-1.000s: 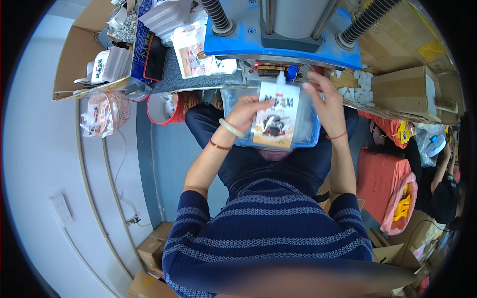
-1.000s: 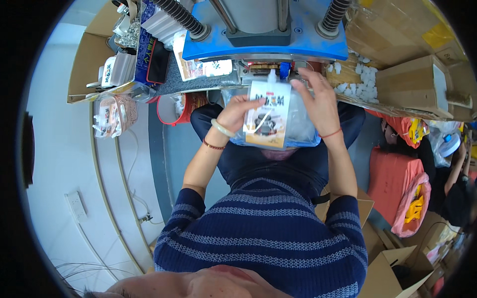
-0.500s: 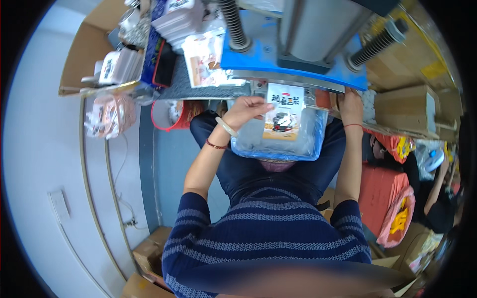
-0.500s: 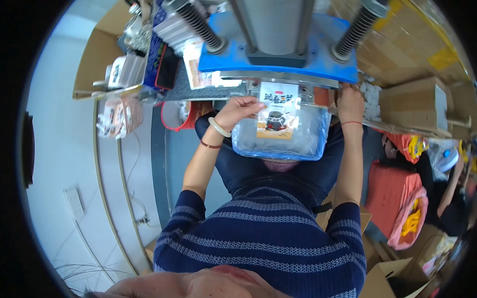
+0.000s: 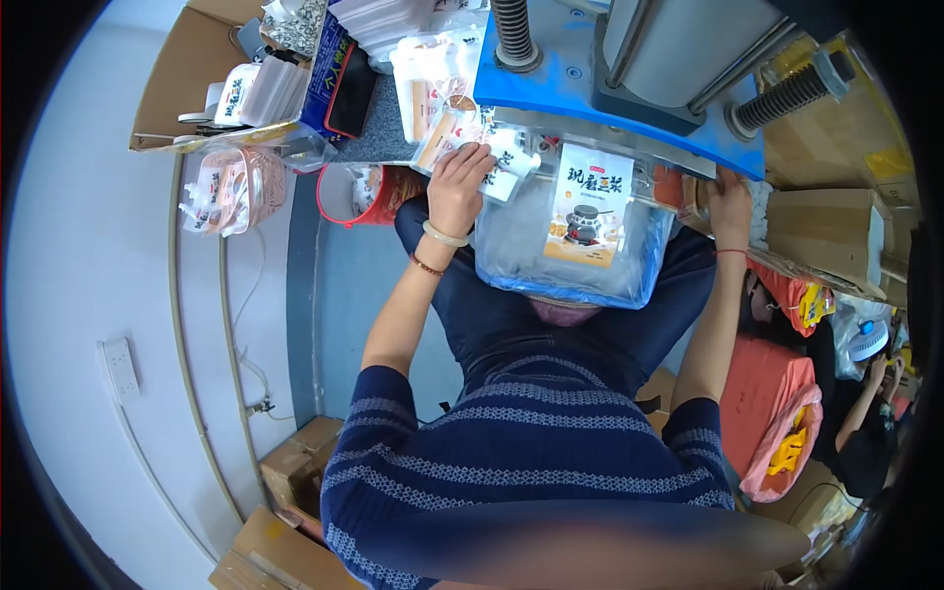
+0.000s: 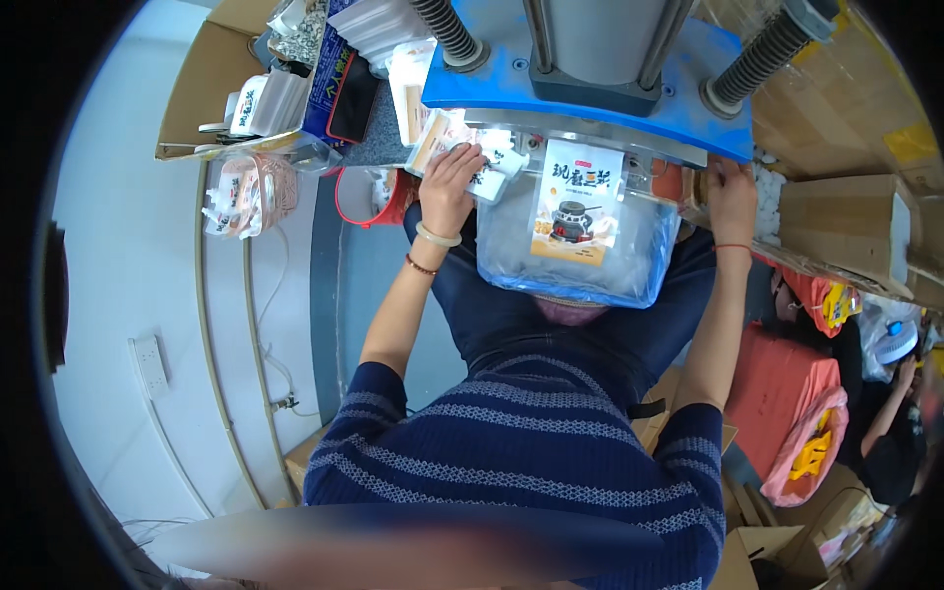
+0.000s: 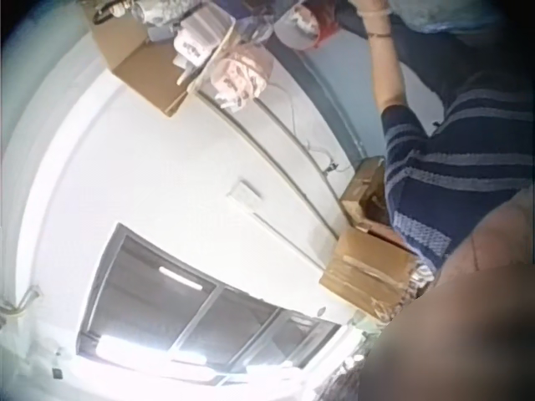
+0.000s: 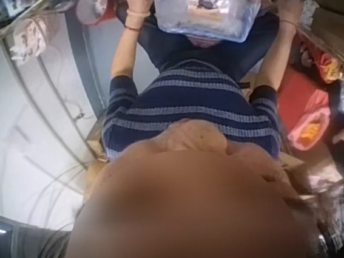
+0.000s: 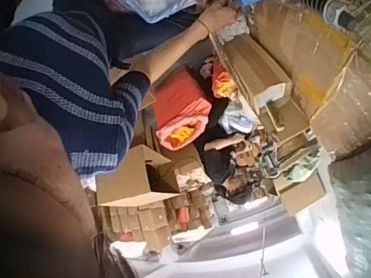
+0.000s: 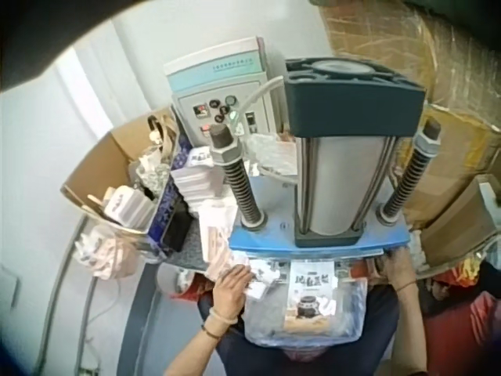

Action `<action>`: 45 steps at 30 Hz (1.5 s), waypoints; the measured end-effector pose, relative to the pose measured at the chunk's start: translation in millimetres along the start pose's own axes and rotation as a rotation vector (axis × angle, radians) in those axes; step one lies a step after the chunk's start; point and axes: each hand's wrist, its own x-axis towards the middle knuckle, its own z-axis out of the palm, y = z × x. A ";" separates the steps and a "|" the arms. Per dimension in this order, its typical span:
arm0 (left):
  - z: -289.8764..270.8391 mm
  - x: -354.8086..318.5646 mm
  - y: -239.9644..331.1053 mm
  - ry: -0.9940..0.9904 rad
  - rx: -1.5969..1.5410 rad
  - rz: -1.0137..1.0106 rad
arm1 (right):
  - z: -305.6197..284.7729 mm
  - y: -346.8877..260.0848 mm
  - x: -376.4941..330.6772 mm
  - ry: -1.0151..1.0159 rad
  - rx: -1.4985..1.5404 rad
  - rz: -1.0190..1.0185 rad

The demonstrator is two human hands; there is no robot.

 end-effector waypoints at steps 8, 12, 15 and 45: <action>-65.1 23.0 72.6 -0.105 -0.732 -0.544 | -63.8 -97.7 -56.7 0.057 0.552 -0.042; -62.0 40.9 99.4 -0.287 -1.002 -0.652 | -59.1 -155.5 -80.8 -0.206 0.825 -0.002; -57.3 41.4 107.3 -0.382 -1.005 -0.632 | -76.9 -173.3 -59.2 -0.097 0.793 -0.200; -14.4 64.2 37.4 -0.699 -1.158 -0.861 | 14.6 26.0 -0.1 -0.120 -0.266 0.158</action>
